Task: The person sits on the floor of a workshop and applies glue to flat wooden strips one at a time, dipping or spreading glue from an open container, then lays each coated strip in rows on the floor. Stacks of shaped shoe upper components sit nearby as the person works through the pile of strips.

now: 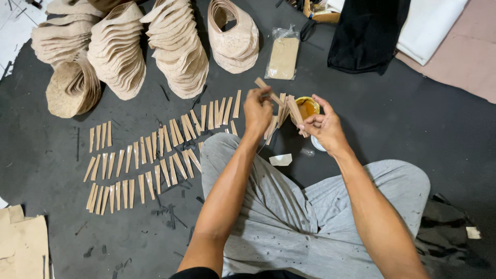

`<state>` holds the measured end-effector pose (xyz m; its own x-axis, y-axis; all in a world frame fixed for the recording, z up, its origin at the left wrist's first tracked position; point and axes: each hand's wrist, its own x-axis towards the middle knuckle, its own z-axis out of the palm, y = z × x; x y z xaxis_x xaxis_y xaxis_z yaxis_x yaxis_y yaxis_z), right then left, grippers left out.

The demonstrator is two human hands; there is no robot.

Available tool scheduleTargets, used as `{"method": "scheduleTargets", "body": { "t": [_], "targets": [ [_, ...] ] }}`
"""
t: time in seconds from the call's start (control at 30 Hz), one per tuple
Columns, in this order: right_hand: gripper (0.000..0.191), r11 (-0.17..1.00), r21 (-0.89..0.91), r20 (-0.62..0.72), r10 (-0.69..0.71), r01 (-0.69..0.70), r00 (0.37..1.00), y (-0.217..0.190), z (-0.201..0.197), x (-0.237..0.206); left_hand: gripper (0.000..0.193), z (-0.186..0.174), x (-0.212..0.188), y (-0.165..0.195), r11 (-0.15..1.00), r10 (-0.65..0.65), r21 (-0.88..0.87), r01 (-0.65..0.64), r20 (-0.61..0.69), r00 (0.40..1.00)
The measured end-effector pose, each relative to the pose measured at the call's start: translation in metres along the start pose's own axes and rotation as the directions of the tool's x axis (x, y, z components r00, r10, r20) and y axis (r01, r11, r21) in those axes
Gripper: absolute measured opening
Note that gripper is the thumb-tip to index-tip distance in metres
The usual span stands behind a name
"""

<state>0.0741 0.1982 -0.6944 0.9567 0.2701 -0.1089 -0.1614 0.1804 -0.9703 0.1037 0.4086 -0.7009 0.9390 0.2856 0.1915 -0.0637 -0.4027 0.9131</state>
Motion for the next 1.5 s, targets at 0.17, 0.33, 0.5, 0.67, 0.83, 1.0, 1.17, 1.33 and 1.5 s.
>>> {"method": "scheduleTargets", "body": {
  "t": [0.17,0.33,0.5,0.67,0.83,1.0,1.17,1.33,1.5],
  "targets": [
    [0.091,0.993,0.003,-0.084,-0.116,0.117,0.99,-0.005,-0.004,0.0,0.027,0.006,-0.001,-0.003,0.923,-0.194,0.369,0.107,0.209,0.959],
    [0.091,0.993,-0.04,-0.132,-0.112,0.107,0.985,-0.009,-0.002,-0.001,0.037,0.011,-0.002,-0.002,0.967,-0.164,0.239,0.09,0.31,0.936],
    [0.089,0.985,-0.118,-0.084,-0.136,0.126,0.987,-0.009,0.002,-0.004,0.047,0.01,-0.007,0.0,0.968,-0.247,0.138,0.208,0.403,0.882],
    [0.086,0.993,-0.057,0.033,-0.102,0.104,0.994,-0.009,0.006,-0.004,0.032,0.019,-0.011,0.004,0.849,-0.066,-0.402,0.342,0.562,0.825],
    [0.075,0.987,0.078,-0.074,-0.137,0.142,0.988,-0.007,0.001,0.002,0.021,0.01,-0.011,-0.003,0.889,0.011,-0.416,0.193,0.439,0.898],
    [0.063,0.983,0.036,-0.131,-0.172,0.178,0.976,-0.003,-0.004,0.009,0.015,0.008,-0.019,-0.004,0.988,-0.13,0.145,0.06,0.542,0.83],
    [0.067,0.581,-0.759,-0.056,-0.51,0.295,0.858,-0.008,0.017,0.024,0.018,0.002,0.004,-0.001,0.939,-0.185,-0.264,0.219,0.147,0.972],
    [0.09,0.493,-0.866,-0.14,-0.395,0.081,0.908,-0.027,0.05,0.051,0.019,-0.004,0.008,0.002,0.897,-0.21,-0.37,0.243,0.127,0.969],
    [0.076,0.812,-0.512,-0.092,-0.376,0.279,0.922,-0.029,0.072,0.068,0.02,-0.008,0.012,0.0,0.874,-0.238,-0.425,0.234,0.046,0.97]
  ]
}}
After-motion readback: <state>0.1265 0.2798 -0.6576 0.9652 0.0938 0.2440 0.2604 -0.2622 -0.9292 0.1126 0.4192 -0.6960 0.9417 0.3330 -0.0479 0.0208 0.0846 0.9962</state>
